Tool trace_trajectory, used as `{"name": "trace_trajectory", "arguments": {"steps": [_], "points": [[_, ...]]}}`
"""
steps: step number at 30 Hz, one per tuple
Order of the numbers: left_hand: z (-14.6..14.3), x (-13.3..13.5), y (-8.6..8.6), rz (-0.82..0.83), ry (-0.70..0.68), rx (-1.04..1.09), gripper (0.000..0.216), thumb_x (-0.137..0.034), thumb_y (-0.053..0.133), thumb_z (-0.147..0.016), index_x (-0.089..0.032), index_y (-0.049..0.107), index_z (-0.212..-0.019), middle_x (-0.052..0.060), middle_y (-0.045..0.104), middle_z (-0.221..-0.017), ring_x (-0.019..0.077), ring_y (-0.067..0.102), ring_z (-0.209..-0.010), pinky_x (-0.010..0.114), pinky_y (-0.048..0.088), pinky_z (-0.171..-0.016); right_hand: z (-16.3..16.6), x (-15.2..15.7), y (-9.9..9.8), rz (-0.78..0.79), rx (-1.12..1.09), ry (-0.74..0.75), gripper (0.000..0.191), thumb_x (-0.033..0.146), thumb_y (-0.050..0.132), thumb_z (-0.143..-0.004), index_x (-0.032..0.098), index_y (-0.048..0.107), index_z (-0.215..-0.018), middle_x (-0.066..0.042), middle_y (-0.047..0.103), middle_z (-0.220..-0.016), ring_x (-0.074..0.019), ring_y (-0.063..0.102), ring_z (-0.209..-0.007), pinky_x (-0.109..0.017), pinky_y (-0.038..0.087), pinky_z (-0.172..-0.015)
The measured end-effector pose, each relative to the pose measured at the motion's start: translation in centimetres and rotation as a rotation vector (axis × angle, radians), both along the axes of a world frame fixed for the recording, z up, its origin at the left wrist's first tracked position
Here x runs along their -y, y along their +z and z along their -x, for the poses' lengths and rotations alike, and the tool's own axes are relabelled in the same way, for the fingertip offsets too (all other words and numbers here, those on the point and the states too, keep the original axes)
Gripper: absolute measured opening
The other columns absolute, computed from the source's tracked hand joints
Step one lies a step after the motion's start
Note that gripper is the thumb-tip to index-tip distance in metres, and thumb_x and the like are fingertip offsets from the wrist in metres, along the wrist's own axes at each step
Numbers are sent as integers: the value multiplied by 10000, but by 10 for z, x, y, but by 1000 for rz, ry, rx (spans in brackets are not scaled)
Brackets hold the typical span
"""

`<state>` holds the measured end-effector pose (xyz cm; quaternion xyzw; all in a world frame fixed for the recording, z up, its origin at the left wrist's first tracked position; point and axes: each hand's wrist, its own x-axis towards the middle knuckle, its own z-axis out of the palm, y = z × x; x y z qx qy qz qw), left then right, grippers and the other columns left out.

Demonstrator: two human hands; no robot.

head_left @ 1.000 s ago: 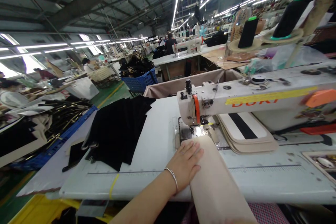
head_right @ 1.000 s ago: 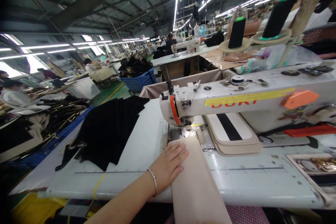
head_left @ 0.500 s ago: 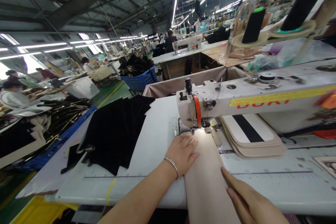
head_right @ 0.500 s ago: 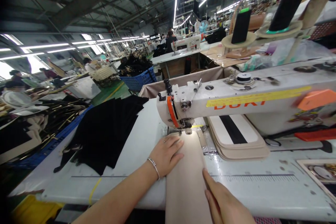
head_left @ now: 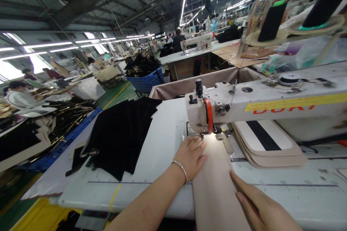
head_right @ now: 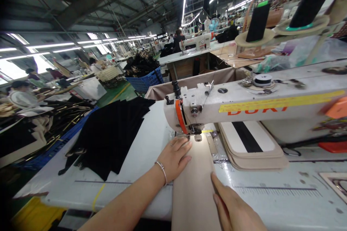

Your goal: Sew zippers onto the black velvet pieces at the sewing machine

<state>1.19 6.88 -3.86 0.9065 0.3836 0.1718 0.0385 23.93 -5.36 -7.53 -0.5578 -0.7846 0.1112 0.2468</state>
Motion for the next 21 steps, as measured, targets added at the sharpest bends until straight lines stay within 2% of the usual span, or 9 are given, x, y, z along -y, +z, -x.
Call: {"name": "trace_trajectory", "arguments": {"steps": [2, 5, 8, 10, 12, 13, 15, 17, 21], "points": [[-3, 1, 0, 3, 5, 7, 405, -304, 516, -915, -151, 498, -1289, 126, 510, -1311, 270, 434, -1272, 492, 301, -1137, -2, 2, -2, -35, 8, -5, 451, 291, 386, -929, 179, 455, -1360, -74, 677, -1124, -177, 657, -996, -238, 567, -758], [3, 2, 6, 30, -39, 3, 410, -335, 511, -925, -150, 503, -1291, 126, 515, -1333, 261, 429, -1292, 459, 318, -1132, -6, -3, -2, -80, 82, 5, 423, 314, 391, -924, 209, 513, -1315, -64, 703, -1042, -182, 696, -821, -251, 575, -596], [46, 1, 22, 65, -30, -75, 385, -280, 443, -959, -205, 465, -1336, 86, 525, -1361, 207, 440, -1303, 432, 310, -1138, -5, -26, 5, -158, 199, 66, 328, 382, 417, -913, 286, 643, -1131, -45, 696, -962, -199, 676, -733, -343, 572, -624], [96, -2, 36, -18, 208, -163, 459, -183, 460, -927, -237, 416, -1381, 78, 464, -1427, 223, 370, -1361, 503, 216, -1163, 2, -48, 11, -223, 229, 123, 310, 449, 461, -896, 307, 663, -1084, -43, 670, -1038, -230, 651, -886, -426, 544, -795], [154, -5, 50, -131, 575, -248, 645, -179, 609, -827, -216, 364, -1423, 130, 291, -1524, 326, 189, -1432, 605, 116, -1146, 11, -67, 13, -287, 225, 164, 375, 498, 490, -880, 302, 629, -1167, -44, 625, -1175, -252, 594, -1045, -463, 488, -908], [182, -6, 55, -111, 689, -282, 723, -205, 664, -790, -176, 343, -1436, 171, 252, -1531, 368, 166, -1429, 632, 132, -1128, 16, -75, 12, -312, 222, 173, 420, 508, 492, -878, 296, 597, -1225, -43, 597, -1233, -254, 567, -1097, -462, 473, -930], [228, -8, 61, -14, 685, -325, 709, -247, 686, -785, -140, 380, -1416, 187, 317, -1499, 358, 287, -1392, 582, 247, -1116, 21, -85, 8, -339, 225, 190, 477, 516, 489, -878, 299, 540, -1300, -31, 559, -1298, -249, 528, -1159, -454, 451, -960], [258, -11, 65, 38, 609, -338, 605, -299, 650, -829, -176, 440, -1383, 124, 381, -1479, 276, 372, -1363, 462, 308, -1129, 22, -88, 2, -343, 232, 193, 504, 524, 489, -874, 309, 511, -1330, -19, 545, -1320, -246, 510, -1185, -453, 433, -979], [280, -17, 76, 78, 486, -332, 463, -380, 574, -885, -236, 524, -1322, 37, 460, -1436, 200, 429, -1331, 362, 324, -1136, 18, -87, -4, -327, 234, 189, 516, 540, 480, -870, 309, 513, -1331, -22, 543, -1331, -258, 508, -1192, -464, 417, -985]]}}
